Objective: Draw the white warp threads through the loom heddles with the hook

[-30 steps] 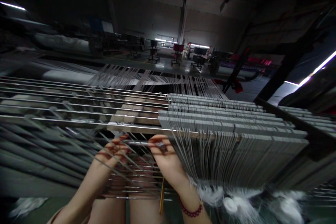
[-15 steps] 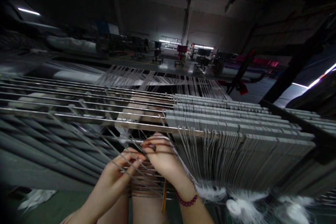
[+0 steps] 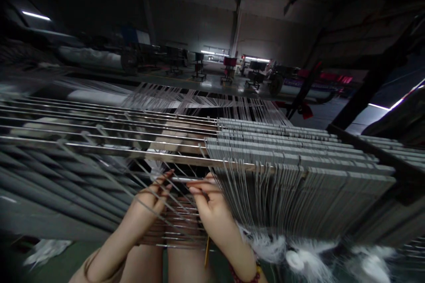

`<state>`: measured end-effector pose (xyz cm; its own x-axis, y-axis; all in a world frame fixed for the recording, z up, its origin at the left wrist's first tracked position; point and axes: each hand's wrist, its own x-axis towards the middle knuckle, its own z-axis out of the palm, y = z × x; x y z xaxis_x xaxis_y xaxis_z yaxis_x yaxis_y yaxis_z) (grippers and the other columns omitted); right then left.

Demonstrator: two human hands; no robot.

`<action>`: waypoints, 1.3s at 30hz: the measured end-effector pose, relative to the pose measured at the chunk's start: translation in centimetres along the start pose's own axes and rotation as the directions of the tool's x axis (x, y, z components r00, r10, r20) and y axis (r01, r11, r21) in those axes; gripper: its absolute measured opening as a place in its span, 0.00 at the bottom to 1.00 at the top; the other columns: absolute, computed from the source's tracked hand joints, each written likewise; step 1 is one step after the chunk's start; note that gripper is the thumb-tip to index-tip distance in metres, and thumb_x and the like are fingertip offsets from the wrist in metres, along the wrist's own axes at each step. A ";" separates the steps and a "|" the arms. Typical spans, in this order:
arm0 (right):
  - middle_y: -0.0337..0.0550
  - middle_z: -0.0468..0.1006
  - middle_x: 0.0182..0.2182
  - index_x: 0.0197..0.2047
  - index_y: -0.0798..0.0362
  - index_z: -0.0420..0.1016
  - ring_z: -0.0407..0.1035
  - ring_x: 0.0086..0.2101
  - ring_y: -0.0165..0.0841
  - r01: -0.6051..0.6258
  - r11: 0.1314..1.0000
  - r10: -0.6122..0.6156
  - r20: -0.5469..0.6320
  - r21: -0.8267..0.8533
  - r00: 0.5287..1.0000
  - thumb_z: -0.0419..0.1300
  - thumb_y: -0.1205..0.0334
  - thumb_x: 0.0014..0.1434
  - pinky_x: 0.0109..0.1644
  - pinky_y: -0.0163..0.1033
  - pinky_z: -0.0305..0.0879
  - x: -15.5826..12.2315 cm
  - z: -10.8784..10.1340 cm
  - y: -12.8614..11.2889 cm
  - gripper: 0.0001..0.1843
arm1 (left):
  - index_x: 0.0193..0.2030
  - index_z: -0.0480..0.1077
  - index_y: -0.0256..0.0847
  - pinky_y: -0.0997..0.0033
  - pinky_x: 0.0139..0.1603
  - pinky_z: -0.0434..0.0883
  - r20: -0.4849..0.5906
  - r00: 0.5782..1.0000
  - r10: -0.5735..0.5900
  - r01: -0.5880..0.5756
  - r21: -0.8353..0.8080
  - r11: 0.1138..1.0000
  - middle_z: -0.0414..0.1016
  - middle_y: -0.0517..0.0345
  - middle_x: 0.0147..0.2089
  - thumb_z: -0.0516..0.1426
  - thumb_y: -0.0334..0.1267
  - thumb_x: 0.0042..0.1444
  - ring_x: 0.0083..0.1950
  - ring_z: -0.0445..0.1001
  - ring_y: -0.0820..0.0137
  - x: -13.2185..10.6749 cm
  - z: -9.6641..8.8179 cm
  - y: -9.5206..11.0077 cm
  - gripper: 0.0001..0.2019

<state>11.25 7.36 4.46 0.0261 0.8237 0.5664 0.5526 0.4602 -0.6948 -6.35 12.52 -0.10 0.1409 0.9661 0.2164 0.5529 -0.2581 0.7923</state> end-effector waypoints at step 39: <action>0.38 0.78 0.29 0.38 0.46 0.77 0.72 0.27 0.27 -0.226 0.766 0.317 -0.047 0.602 0.947 0.59 0.62 0.60 0.31 0.31 0.67 -3.6 -0.9 0.6 0.06 | 0.59 0.63 0.24 0.38 0.60 0.58 0.218 0.896 0.387 -0.433 0.618 0.656 0.64 0.29 0.60 0.50 0.56 0.56 0.62 0.61 0.45 -6.8 2.4 -2.1 0.35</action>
<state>12.18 4.39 2.42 0.2389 0.9106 0.3373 -0.0837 0.3654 -0.9271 -6.46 6.55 -4.65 0.5190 0.7677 0.3758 0.8091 -0.5831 0.0737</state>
